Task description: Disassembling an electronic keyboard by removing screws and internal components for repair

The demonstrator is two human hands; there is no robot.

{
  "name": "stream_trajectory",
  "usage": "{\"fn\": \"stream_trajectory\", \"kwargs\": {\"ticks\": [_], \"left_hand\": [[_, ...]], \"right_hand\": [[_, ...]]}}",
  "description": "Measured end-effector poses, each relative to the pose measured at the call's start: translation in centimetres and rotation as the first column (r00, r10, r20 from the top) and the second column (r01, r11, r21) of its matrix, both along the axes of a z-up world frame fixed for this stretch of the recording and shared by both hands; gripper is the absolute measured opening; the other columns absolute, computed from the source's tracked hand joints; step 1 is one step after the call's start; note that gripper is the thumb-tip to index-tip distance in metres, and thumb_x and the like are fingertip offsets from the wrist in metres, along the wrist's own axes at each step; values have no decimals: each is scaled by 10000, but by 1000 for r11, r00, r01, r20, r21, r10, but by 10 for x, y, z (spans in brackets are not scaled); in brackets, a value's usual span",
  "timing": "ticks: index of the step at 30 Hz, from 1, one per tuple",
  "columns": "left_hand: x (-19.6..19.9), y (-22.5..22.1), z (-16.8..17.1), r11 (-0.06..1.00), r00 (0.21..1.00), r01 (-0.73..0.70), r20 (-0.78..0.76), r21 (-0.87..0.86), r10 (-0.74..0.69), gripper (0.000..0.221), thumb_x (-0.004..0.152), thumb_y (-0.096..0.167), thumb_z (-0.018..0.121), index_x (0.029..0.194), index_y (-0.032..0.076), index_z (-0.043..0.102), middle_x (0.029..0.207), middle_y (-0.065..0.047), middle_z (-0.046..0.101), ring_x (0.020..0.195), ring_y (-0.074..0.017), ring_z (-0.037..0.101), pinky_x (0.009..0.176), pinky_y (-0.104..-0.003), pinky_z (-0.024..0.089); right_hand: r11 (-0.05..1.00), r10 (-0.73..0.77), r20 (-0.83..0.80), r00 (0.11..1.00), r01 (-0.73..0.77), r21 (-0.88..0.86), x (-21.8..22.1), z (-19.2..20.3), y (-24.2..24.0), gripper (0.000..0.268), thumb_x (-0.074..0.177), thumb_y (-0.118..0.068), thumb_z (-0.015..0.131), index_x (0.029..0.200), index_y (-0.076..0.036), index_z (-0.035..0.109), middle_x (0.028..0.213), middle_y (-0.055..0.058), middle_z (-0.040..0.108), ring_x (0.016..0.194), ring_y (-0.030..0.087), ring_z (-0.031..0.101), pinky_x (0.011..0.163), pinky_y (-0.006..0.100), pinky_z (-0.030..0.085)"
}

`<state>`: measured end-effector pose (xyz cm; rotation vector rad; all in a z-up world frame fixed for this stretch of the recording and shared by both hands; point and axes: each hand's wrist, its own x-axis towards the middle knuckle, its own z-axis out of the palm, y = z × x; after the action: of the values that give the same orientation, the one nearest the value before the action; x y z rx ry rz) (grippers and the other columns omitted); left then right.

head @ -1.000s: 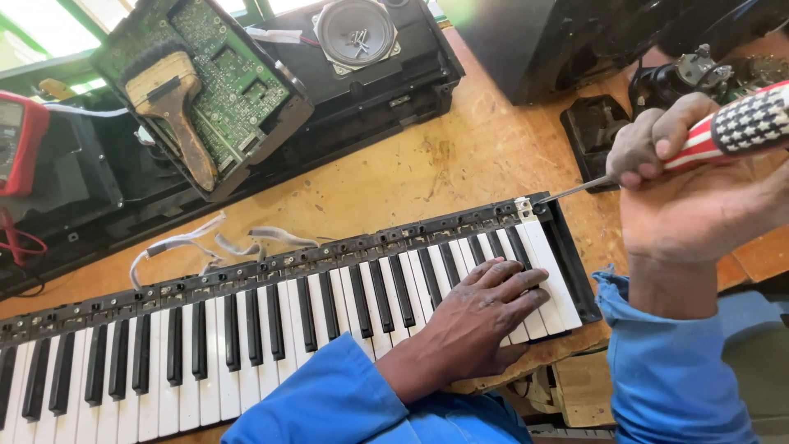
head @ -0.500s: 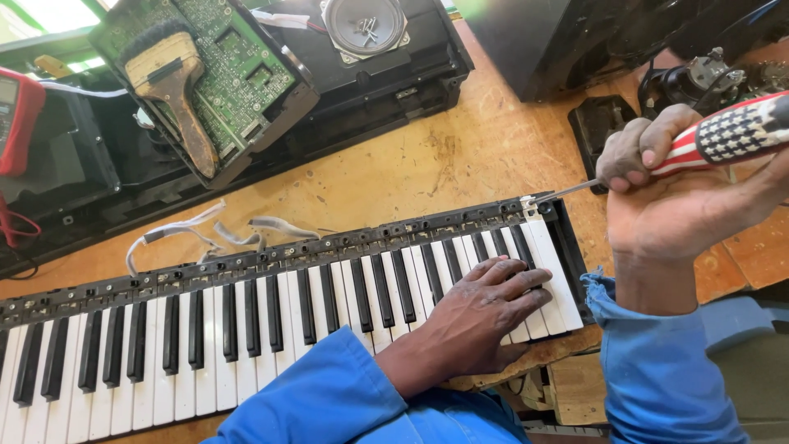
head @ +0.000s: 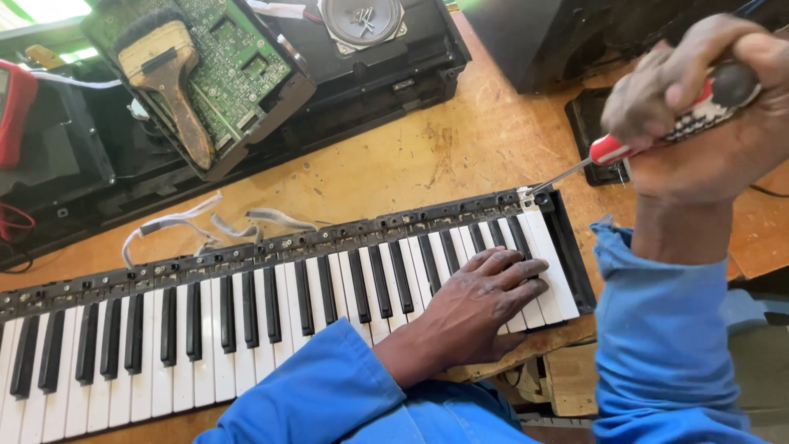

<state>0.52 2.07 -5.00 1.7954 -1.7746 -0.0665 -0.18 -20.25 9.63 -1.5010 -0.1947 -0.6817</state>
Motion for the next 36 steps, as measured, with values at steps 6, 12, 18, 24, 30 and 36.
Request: {"fn": "stream_trajectory", "kwargs": {"ticks": [6, 12, 18, 24, 30, 36], "left_hand": [[0, 0, 1, 999, 1000, 5, -12, 38, -4, 642, 831, 370, 726, 1387, 81, 588, 1558, -140, 515, 1429, -374, 475, 1242, -505, 315], [-1, 1, -1, 1000, 1000, -14, 6, 25, 14, 648, 826, 407, 739, 1371, 92, 585, 1546, -135, 524, 1412, -364, 485, 1241, -505, 331], [-1, 3, 0, 1000, 1000, 4, -22, 13, -4, 642, 827, 380, 738, 1370, 72, 590, 1549, -150, 522, 1422, -383, 481, 1240, -509, 328], [0, 2, 2, 999, 1000, 9, -21, 53, -8, 669, 810, 350, 746, 1398, 78, 578, 1561, -150, 512, 1432, -372, 470, 1252, -500, 314], [2, 2, 2, 998, 1000, 19, -22, 55, -18, 734, 743, 307, 791, 1401, 68, 571, 1566, -161, 501, 1436, -382, 459, 1258, -501, 304], [3, 2, 1, 999, 999, 17, -33, 34, -16, 697, 742, 283, 769, 1380, 73, 583, 1557, -151, 515, 1426, -375, 473, 1254, -500, 318]], "right_hand": [[998, -59, 152, 987, 57, 21, 7, -6, 6, 361, 983, -466, 623, 1061, -175, 425, 813, 126, 432, 500, 215, 385, 456, 294, 393], [916, -345, 136, 929, 365, -167, -4, -9, 22, 504, 1159, -605, 536, 1062, -110, 533, 946, 64, 554, 873, 216, 633, 820, 322, 514], [982, -186, 97, 978, 186, 9, 9, 5, 39, 580, 980, -740, 608, 1023, -179, 467, 668, 90, 425, 435, 175, 352, 427, 274, 334], [916, -372, 130, 919, 386, -113, 6, -12, 13, 488, 1130, -600, 580, 1170, -116, 525, 977, 67, 547, 846, 184, 583, 784, 306, 540], [939, -280, 55, 958, 262, 221, 10, -1, 26, 515, 871, -613, 601, 1058, -142, 509, 790, 133, 494, 476, 191, 353, 430, 255, 293], [917, -284, -36, 958, 282, 283, 11, -13, -2, 259, 993, -362, 539, 991, -122, 636, 839, 45, 561, 729, 166, 567, 708, 282, 480]]}}
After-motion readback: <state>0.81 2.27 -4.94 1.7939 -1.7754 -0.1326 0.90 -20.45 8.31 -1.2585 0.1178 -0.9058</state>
